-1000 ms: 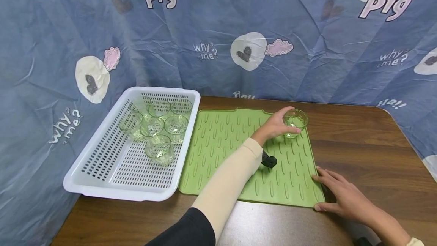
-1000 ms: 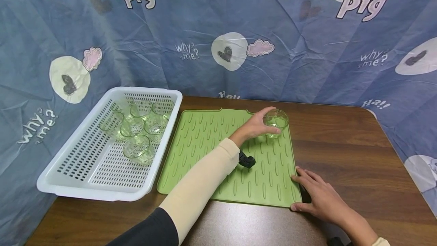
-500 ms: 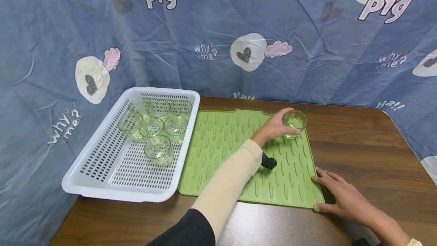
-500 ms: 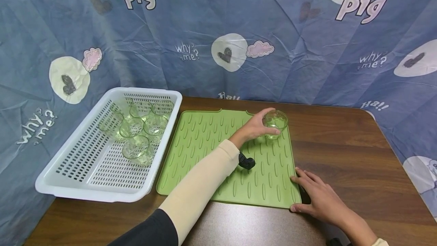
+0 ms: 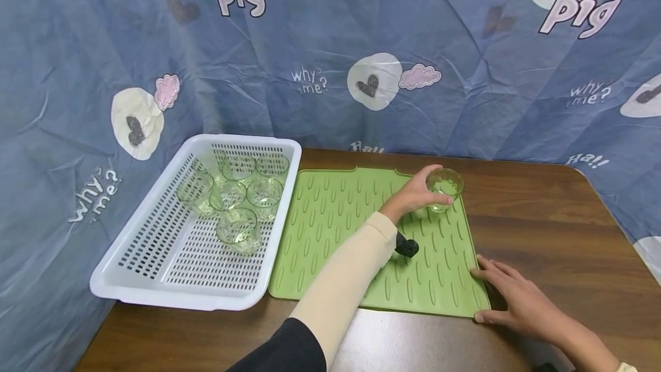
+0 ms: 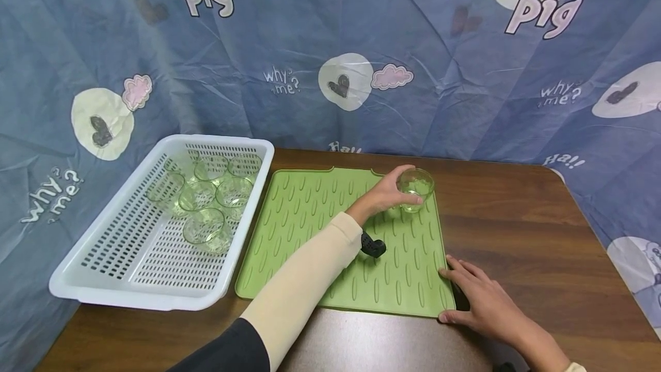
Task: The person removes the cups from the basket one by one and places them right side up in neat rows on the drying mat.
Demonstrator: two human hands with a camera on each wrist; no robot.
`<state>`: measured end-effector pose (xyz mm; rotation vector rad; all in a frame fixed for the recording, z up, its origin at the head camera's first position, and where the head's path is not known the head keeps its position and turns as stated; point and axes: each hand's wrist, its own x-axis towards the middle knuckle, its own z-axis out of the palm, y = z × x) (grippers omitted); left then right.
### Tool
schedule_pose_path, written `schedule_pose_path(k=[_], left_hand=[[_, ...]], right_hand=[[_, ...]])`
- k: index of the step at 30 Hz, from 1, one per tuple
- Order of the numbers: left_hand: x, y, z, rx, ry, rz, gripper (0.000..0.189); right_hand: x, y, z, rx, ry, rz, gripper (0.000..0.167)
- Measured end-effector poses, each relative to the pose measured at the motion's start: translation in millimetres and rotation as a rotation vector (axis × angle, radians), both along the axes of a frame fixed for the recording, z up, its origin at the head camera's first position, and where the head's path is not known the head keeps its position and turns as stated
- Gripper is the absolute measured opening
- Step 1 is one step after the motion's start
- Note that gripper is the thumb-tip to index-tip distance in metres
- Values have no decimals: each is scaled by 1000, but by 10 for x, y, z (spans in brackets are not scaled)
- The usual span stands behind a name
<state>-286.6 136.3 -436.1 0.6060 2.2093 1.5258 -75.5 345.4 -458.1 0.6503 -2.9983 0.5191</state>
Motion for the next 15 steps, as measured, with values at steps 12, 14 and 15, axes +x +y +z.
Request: schedule_pose_path(k=[12, 14, 15], left_hand=[[47, 25, -1, -7, -13, 27, 95], [49, 17, 5, 11, -25, 42, 97], [50, 12, 7, 18, -34, 47, 99]], right_hand=[[13, 7, -15, 11, -7, -6, 79], [3, 3, -14, 5, -13, -4, 80], [-3, 1, -13, 5, -17, -4, 80]])
